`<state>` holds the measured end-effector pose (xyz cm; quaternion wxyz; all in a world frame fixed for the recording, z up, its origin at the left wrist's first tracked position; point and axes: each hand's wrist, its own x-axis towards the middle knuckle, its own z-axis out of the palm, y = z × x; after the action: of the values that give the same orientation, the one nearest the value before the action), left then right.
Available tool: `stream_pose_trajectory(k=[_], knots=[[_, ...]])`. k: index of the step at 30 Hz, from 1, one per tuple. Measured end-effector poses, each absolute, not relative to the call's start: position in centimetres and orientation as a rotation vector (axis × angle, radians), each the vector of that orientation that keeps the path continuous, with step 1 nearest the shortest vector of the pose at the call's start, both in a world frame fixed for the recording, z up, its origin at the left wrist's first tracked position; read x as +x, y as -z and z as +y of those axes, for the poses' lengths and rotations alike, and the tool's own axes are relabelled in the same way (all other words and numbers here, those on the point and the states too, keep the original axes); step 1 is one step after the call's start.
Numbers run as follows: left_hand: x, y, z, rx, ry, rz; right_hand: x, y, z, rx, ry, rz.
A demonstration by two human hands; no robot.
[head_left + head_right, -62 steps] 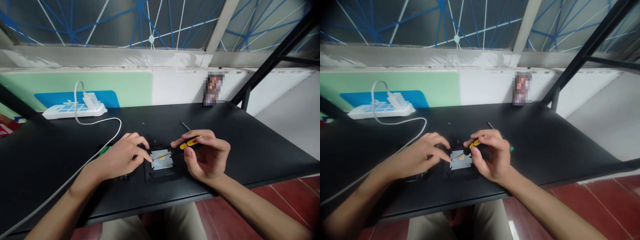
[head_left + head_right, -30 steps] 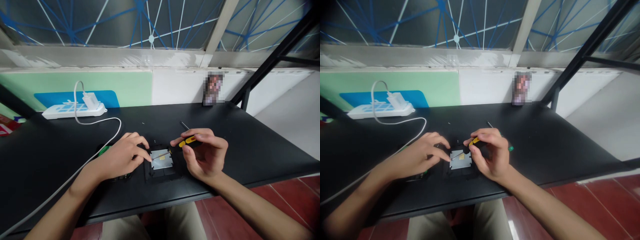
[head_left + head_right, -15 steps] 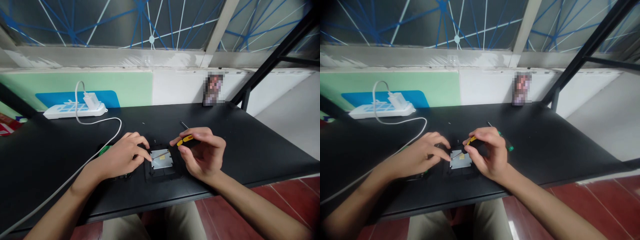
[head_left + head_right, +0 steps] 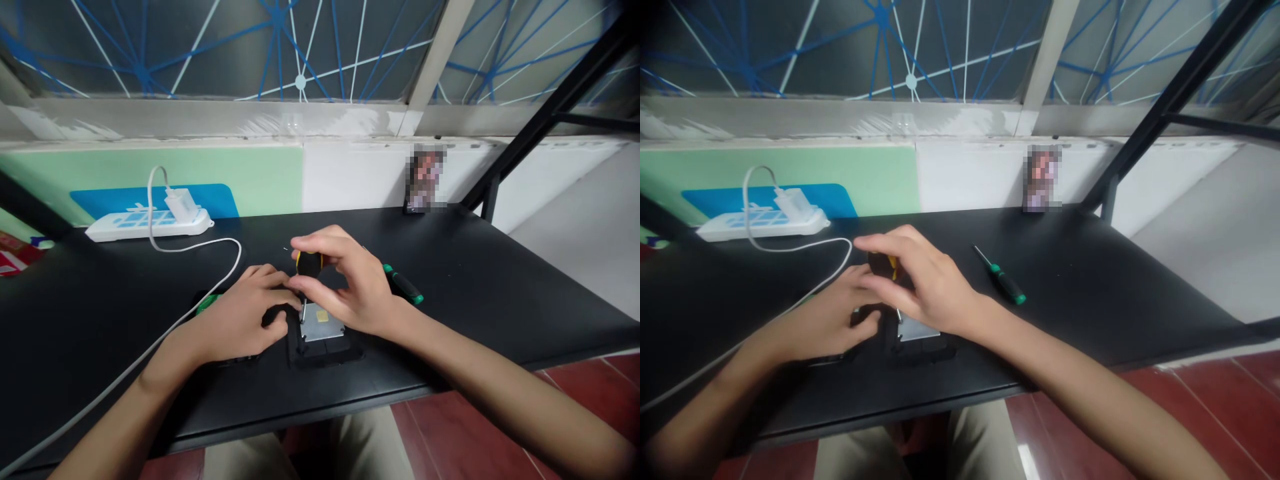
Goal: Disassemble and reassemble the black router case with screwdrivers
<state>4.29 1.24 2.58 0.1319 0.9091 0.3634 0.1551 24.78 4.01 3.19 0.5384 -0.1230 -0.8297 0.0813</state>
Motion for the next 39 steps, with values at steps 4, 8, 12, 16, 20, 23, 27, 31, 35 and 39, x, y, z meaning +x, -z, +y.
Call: stream_pose_trajectory(k=[4, 8, 12, 16, 20, 23, 27, 31, 35, 39], knots=[[4.4, -2.4, 0.9, 2.560, -0.403, 1.051, 24.6, -2.9, 3.8, -0.317, -0.209, -1.969], [4.8, -1.8, 0.6, 2.531, -0.355, 1.089, 24.4, -3.1, 3.4, -0.313, -0.229, -1.944], [5.4, -1.8, 0.4, 2.531, -0.308, 1.119, 24.0, -3.5, 3.4, -0.287, -0.155, -1.899], [5.6, -1.9, 0.3, 2.531, -0.252, 1.121, 23.9, -3.3, 3.5, -0.282, -0.172, -1.870], [5.5, -1.5, 0.4, 2.573, -0.256, 1.081, 24.1, -2.6, 3.0, -0.289, -0.310, -1.864], [5.4, -1.2, 0.4, 2.584, -0.285, 1.046, 24.2, -2.4, 2.5, -0.363, -0.353, -1.859], [5.5, -1.2, 0.4, 2.563, -0.307, 1.041, 24.1, -2.7, 2.5, -0.381, -0.206, -1.867], [5.5, -1.3, 0.4, 2.569, -0.275, 1.082, 23.9, -2.7, 2.9, -0.330, -0.117, -1.826], [5.4, -1.2, 0.5, 2.613, -0.243, 1.065, 23.9, -2.2, 2.6, -0.283, -0.190, -1.835], [5.3, -0.9, 0.7, 2.602, -0.338, 0.998, 23.9, -2.0, 1.8, -0.341, -0.360, -1.856]])
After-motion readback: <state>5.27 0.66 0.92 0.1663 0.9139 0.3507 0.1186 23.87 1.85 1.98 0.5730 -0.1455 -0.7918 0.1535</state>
